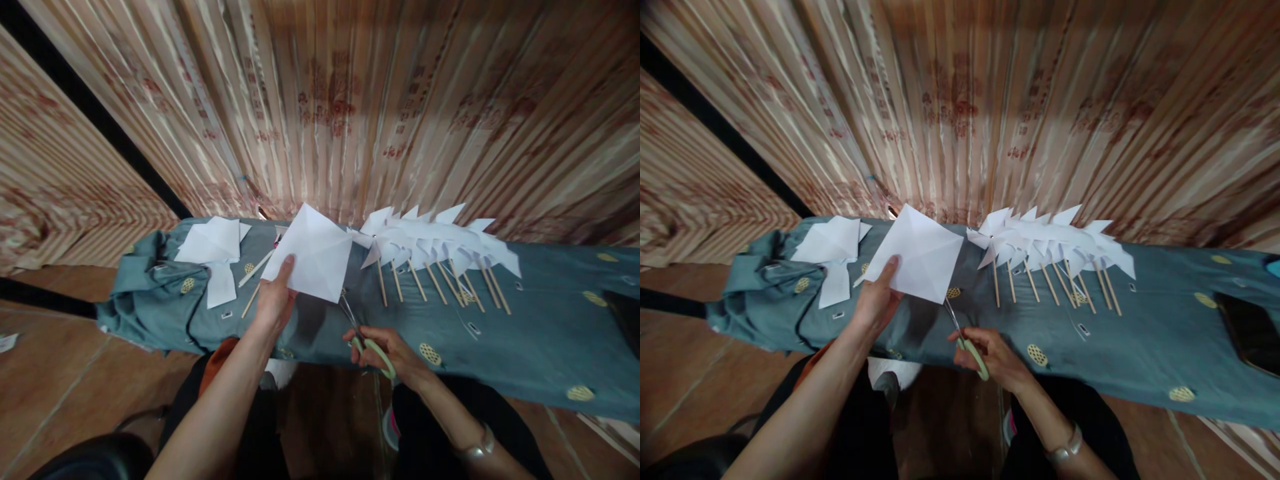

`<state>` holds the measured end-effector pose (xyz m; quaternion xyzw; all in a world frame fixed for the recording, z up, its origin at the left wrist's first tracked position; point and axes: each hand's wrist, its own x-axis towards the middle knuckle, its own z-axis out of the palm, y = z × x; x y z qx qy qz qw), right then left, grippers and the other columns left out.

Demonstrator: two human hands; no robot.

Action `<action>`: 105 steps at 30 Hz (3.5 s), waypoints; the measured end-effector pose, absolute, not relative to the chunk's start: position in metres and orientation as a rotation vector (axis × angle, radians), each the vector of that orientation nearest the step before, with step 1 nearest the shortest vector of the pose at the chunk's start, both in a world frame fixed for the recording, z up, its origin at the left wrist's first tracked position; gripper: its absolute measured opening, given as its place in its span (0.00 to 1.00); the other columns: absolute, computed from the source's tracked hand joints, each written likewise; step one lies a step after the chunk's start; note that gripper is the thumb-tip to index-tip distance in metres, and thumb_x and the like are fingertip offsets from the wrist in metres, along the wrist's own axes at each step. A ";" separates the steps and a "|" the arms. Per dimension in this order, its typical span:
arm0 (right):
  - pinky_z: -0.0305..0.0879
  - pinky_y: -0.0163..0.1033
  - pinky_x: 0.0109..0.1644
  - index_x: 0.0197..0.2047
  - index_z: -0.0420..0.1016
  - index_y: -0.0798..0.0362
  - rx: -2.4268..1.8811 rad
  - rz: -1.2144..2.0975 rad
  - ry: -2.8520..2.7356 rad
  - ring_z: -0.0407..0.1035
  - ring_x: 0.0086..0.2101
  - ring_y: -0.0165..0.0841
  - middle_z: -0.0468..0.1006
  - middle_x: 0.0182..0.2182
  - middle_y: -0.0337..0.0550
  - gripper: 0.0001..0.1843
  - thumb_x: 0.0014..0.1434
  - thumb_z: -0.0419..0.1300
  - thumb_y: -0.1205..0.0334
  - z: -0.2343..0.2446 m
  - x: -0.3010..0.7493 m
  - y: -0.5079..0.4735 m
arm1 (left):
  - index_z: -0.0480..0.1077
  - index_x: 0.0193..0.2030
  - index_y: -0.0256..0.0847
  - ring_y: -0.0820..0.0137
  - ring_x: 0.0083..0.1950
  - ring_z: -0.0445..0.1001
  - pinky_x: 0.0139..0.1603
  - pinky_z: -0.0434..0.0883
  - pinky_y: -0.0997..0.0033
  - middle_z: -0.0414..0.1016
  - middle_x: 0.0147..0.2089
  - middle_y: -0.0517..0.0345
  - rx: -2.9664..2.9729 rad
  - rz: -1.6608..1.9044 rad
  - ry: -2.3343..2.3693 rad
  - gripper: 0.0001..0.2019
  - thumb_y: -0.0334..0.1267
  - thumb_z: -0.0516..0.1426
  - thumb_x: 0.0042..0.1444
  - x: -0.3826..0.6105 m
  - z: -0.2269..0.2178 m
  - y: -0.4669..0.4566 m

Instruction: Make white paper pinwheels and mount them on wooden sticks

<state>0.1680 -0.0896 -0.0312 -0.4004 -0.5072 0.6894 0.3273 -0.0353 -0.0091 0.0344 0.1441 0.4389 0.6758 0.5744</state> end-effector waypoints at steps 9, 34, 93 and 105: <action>0.56 0.33 0.27 0.40 0.78 0.56 -1.110 1.798 -1.321 0.62 0.23 0.26 0.74 0.23 0.39 0.29 0.42 0.69 0.41 -0.030 0.160 -0.084 | 0.75 0.43 0.39 0.64 0.48 0.79 0.49 0.75 0.69 0.82 0.38 0.55 0.391 1.551 1.009 0.10 0.29 0.62 0.53 -0.030 0.032 -0.011; 0.62 0.33 0.29 0.37 0.79 0.55 -1.068 1.843 -1.222 0.67 0.23 0.28 0.76 0.23 0.38 0.21 0.41 0.72 0.53 -0.027 0.157 -0.079 | 0.76 0.42 0.39 0.63 0.50 0.78 0.52 0.74 0.68 0.82 0.39 0.55 0.429 1.542 0.960 0.10 0.29 0.62 0.52 -0.025 0.027 -0.015; 0.60 0.33 0.26 0.41 0.75 0.57 -1.146 1.838 -1.117 0.64 0.21 0.24 0.73 0.20 0.34 0.32 0.37 0.73 0.45 -0.028 0.150 -0.074 | 0.75 0.41 0.39 0.63 0.46 0.79 0.47 0.76 0.67 0.82 0.38 0.53 0.422 1.478 1.044 0.07 0.29 0.59 0.56 -0.016 0.025 -0.024; 0.61 0.33 0.27 0.38 0.76 0.57 -1.193 1.818 -1.116 0.66 0.22 0.25 0.74 0.20 0.35 0.29 0.37 0.72 0.45 -0.023 0.148 -0.075 | 0.75 0.37 0.38 0.64 0.45 0.79 0.41 0.77 0.71 0.82 0.40 0.52 0.459 1.451 1.053 0.04 0.33 0.61 0.53 -0.013 0.020 -0.023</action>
